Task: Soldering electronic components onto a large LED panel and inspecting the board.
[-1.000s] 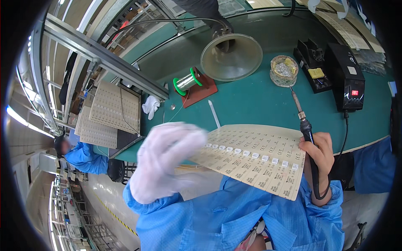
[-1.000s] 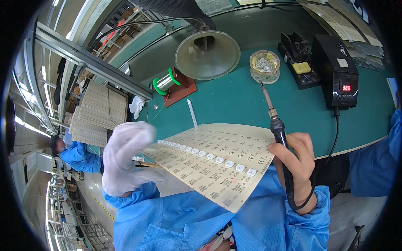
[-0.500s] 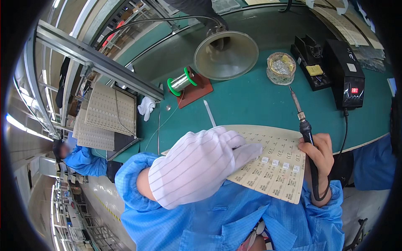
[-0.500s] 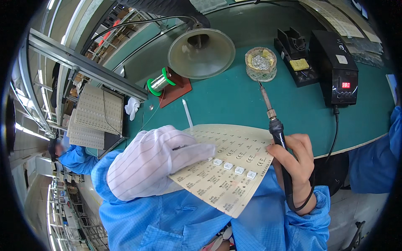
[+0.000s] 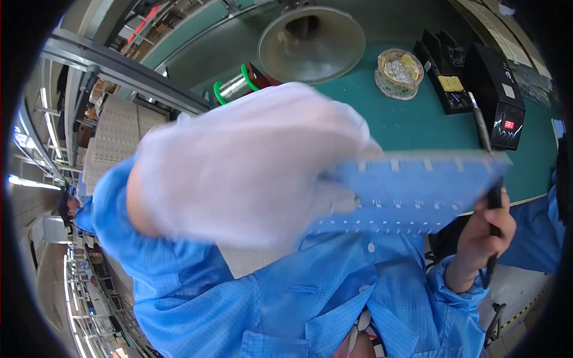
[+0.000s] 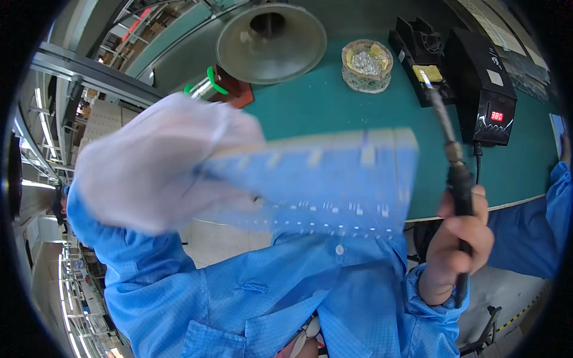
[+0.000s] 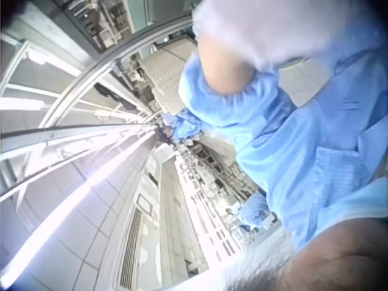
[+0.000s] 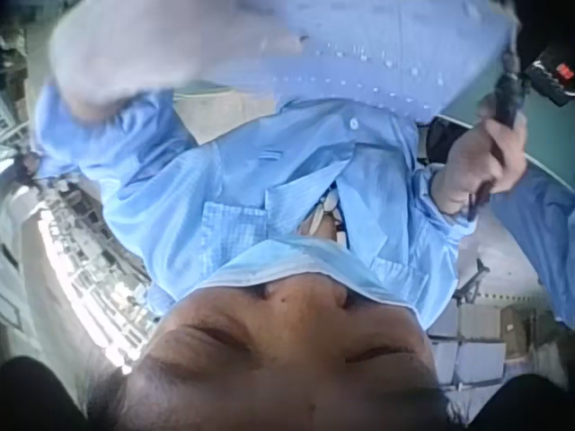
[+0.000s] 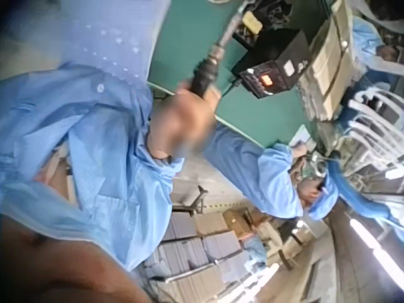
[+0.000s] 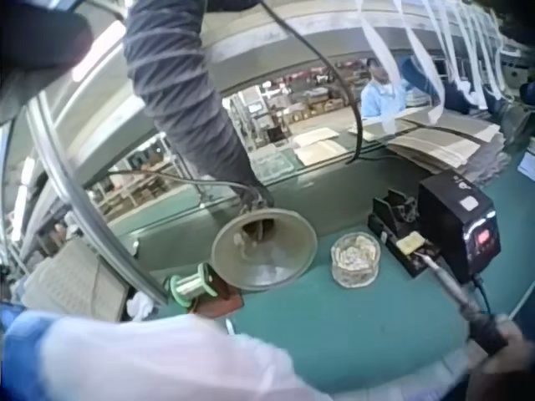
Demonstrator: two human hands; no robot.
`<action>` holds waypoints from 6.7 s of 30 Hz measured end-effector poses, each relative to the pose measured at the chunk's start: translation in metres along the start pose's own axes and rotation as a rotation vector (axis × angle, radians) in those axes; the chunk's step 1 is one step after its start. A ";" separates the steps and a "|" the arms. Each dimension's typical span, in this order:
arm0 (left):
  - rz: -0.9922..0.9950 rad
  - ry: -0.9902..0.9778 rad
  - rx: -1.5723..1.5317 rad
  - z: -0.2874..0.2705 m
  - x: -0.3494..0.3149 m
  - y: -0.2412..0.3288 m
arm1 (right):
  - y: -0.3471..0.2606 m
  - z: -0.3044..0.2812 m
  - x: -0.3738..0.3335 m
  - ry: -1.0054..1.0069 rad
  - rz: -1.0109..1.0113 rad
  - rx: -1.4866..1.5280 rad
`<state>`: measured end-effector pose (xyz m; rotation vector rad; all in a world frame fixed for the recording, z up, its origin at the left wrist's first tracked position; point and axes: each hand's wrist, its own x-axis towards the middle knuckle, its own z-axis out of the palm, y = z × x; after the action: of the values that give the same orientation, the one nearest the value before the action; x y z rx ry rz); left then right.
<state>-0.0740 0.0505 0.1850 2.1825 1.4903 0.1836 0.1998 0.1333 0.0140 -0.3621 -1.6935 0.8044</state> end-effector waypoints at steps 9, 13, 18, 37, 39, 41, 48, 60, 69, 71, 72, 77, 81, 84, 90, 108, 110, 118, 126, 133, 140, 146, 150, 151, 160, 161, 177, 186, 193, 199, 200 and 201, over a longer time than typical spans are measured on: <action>0.274 -0.378 -0.407 0.091 0.052 -0.122 | 0.005 0.001 -0.011 -0.344 0.219 0.342; 0.363 -0.378 -0.495 0.110 0.062 -0.140 | 0.015 0.010 -0.016 -0.473 0.194 0.260; 0.404 -0.348 -0.478 0.109 0.061 -0.151 | 0.023 0.018 -0.016 -0.598 0.130 0.183; 0.724 -0.164 -0.083 0.115 0.053 -0.162 | 0.016 0.021 -0.007 -0.671 0.113 0.099; 0.724 -0.156 -0.082 0.116 0.054 -0.162 | 0.016 0.020 -0.007 -0.670 0.114 0.094; 0.723 -0.149 -0.080 0.116 0.054 -0.161 | 0.018 0.019 -0.007 -0.674 0.110 0.097; 0.714 -0.122 -0.071 0.114 0.051 -0.159 | 0.018 0.021 -0.007 -0.675 0.100 0.107; 0.701 -0.071 -0.059 0.112 0.047 -0.157 | 0.022 0.021 -0.005 -0.689 0.080 0.094; 0.698 -0.006 -0.045 0.106 0.045 -0.146 | 0.026 0.009 -0.010 -0.491 0.178 0.257; 0.677 0.006 -0.097 0.106 0.048 -0.143 | 0.026 0.007 -0.010 -0.511 0.178 0.239; 0.699 0.019 -0.037 0.104 0.048 -0.142 | 0.026 0.006 -0.009 -0.530 0.175 0.229; 0.781 0.115 -0.114 0.112 0.049 -0.147 | 0.032 0.012 0.003 -0.299 0.155 -0.016; 0.780 0.001 -0.143 0.106 0.055 -0.145 | 0.056 0.051 0.033 -0.225 0.266 -0.172; 0.791 -0.107 -0.116 0.104 0.059 -0.148 | 0.080 0.053 0.043 -0.419 0.039 -0.516; 0.804 0.054 -0.123 0.102 0.052 -0.149 | 0.049 0.024 0.025 -0.152 0.267 0.069; 0.785 0.043 -0.033 0.116 0.048 -0.159 | 0.017 0.025 -0.007 -0.606 0.129 0.115; 0.779 0.049 -0.036 0.113 0.043 -0.156 | 0.017 0.026 -0.007 -0.606 0.124 0.121; 0.753 -0.046 0.010 0.107 0.046 -0.151 | 0.018 0.024 -0.005 -0.615 0.131 0.118; 0.606 -0.224 -0.053 0.103 0.055 -0.142 | 0.018 0.020 -0.004 -0.559 0.219 0.188; 0.693 -0.072 -0.061 0.102 0.047 -0.146 | 0.018 0.017 -0.004 -0.545 0.225 0.185; 0.806 -0.026 0.000 0.107 0.067 -0.149 | 0.030 0.002 -0.009 -0.323 0.193 0.083; 0.816 0.052 -0.158 0.112 0.057 -0.144 | 0.064 0.039 0.030 -0.229 0.197 -0.310; 0.769 -0.021 -0.209 0.120 0.056 -0.156 | 0.083 0.044 0.032 -0.365 0.203 -0.432; 0.781 -0.102 -0.240 0.119 0.058 -0.158 | 0.076 0.047 0.031 -0.240 0.237 -0.305; 0.817 -0.085 -0.057 0.112 0.054 -0.165 | 0.035 0.006 0.008 -0.263 0.295 0.255; 0.816 -0.088 -0.062 0.110 0.055 -0.161 | 0.028 0.009 0.005 -0.317 0.268 0.261; 0.698 -0.105 -0.090 0.101 0.052 -0.141 | 0.013 0.024 -0.010 -0.605 0.145 0.089; 0.728 -0.129 -0.075 0.103 0.051 -0.150 | 0.011 0.025 -0.009 -0.600 0.139 0.080; 0.681 -0.038 -0.011 0.110 0.046 -0.151 | 0.012 0.025 -0.008 -0.621 0.114 0.062; 0.665 -0.081 0.008 0.112 0.047 -0.149 | 0.012 0.024 -0.006 -0.627 0.111 0.056; 0.665 -0.081 0.007 0.111 0.048 -0.150 | 0.012 0.024 -0.005 -0.626 0.113 0.054; 0.715 -0.072 0.002 0.110 0.049 -0.152 | 0.012 0.024 -0.005 -0.626 0.114 0.054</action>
<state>-0.1414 0.1039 0.0111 2.5995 0.6142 0.3303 0.1768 0.1309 0.0002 -0.1752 -2.2374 1.1238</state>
